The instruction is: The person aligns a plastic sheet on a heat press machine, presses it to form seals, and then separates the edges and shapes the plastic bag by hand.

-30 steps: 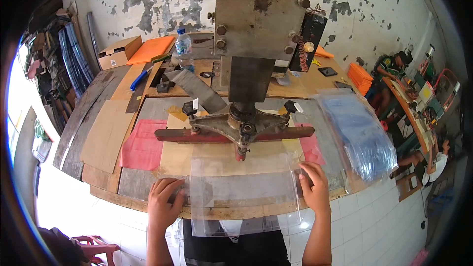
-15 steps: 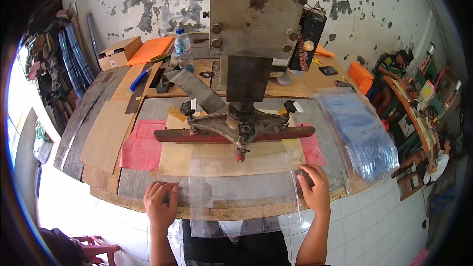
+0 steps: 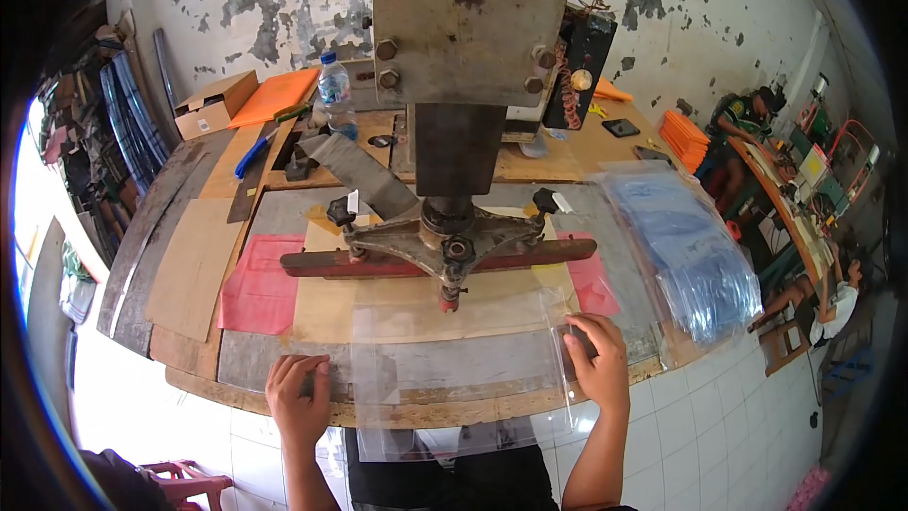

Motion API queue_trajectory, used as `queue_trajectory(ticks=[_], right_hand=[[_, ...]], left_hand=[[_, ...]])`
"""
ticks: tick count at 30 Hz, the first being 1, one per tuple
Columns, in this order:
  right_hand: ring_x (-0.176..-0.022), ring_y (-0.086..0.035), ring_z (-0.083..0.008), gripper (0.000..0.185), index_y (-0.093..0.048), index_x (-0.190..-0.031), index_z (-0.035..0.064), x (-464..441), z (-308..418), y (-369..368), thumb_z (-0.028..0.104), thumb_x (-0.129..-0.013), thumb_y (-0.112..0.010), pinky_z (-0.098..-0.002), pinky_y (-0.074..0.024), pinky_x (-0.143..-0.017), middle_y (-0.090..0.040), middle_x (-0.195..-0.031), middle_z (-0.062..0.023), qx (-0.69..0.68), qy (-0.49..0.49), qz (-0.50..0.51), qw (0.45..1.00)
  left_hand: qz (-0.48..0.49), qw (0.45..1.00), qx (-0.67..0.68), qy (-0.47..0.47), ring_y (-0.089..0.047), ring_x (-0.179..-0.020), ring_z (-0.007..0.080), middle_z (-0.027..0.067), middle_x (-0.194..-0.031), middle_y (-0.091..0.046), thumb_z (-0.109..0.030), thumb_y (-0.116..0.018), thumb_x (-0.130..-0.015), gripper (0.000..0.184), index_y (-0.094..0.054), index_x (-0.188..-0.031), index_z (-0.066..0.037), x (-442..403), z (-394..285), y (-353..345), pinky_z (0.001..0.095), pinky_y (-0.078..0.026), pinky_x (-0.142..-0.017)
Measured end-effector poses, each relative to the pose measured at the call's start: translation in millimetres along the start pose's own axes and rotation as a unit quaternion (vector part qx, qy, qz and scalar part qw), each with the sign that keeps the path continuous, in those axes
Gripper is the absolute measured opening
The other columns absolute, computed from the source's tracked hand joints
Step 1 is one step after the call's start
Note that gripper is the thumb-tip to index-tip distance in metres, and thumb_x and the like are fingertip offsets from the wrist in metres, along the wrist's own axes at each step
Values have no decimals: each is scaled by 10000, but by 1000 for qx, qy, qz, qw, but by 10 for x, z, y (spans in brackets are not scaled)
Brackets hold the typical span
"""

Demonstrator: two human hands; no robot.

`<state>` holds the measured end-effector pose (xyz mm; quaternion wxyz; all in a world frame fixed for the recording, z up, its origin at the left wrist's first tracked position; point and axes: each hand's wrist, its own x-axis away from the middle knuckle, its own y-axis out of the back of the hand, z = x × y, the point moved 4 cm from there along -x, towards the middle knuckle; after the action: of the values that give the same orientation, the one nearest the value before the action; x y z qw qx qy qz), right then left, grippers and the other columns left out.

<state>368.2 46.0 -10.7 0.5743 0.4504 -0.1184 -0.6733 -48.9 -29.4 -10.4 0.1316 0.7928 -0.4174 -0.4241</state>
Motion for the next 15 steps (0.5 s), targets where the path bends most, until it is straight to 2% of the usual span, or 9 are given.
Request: queue_trajectory(ticks=[15], right_hand=[[-1127, -647, -321, 268, -747, -1199, 78, -3, 63, 9, 174, -948, -748, -426, -493, -985, -724, -1206, -95, 22, 8, -9, 1000]], left_hand=[[6, 1000, 7, 20, -676, -849, 299, 127, -873, -725, -20, -698, -889, 73, -756, -920, 12, 8, 5, 6, 399, -526, -798]])
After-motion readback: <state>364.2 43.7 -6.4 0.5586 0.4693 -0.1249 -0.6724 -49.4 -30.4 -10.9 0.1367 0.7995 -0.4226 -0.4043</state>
